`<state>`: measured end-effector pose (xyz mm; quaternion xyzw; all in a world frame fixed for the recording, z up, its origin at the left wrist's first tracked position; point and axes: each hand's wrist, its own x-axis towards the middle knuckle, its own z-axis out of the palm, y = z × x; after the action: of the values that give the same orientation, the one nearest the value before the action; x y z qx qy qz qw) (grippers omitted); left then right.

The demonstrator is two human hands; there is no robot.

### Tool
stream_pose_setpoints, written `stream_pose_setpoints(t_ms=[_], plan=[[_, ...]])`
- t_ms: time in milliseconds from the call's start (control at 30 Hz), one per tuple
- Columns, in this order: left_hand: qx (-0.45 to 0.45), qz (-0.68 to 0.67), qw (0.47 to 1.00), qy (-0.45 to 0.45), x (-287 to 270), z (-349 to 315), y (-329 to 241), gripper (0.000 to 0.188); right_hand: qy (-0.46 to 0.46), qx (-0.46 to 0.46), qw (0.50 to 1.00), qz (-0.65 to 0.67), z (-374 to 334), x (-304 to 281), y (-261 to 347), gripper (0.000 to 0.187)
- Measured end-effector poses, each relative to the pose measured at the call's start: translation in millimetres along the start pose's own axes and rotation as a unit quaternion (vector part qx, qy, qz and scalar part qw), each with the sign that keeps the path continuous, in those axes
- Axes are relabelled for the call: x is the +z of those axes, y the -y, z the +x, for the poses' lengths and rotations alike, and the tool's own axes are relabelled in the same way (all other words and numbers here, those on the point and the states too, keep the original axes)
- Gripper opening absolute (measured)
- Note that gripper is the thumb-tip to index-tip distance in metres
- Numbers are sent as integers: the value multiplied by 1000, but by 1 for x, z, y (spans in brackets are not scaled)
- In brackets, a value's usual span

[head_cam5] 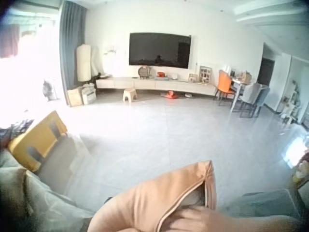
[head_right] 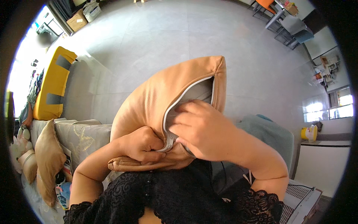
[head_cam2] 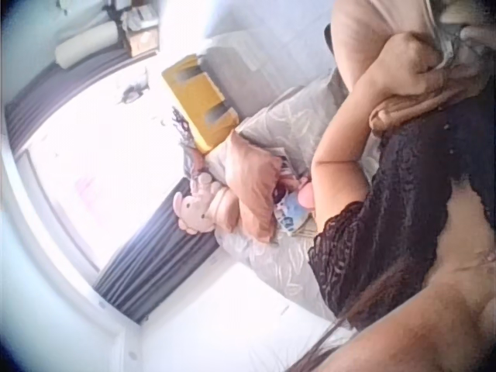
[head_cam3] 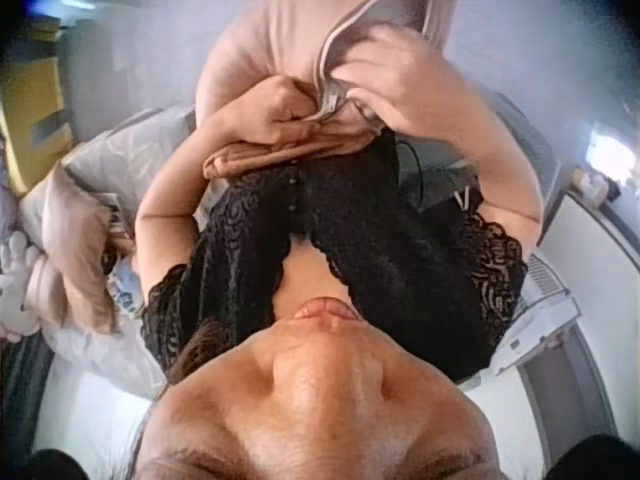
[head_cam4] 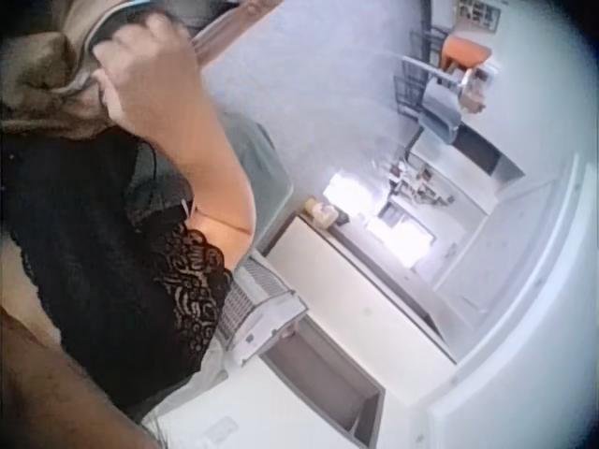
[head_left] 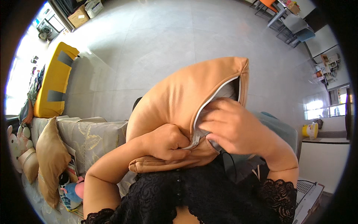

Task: The person inserts a white pillow insert into a tan pillowcase, repeatedly adjusts and smooths the fabric, and zips the case closed. The person then places the finished pillow on the sofa and briefly handles a backpack and a small rectangular item.

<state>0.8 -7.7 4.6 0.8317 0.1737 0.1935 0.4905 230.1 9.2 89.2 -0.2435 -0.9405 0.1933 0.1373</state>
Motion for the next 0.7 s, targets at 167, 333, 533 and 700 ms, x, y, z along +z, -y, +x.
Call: stream_pose_setpoints(t_ms=[167,333,533,700], plan=[[40,1,999,-13,7,5,-7,25,-83,65,990,-94,-20,38,25,29],[40,32,999,-15,7,0,-15,25,-152,36,985,-78,-31,47,36,25],[72,86,993,-29,19,-10,-29,26,-229,20,965,-124,-42,38,29,21],[71,130,989,-15,21,-16,-44,25,-306,23,936,-172,-49,13,3,22]])
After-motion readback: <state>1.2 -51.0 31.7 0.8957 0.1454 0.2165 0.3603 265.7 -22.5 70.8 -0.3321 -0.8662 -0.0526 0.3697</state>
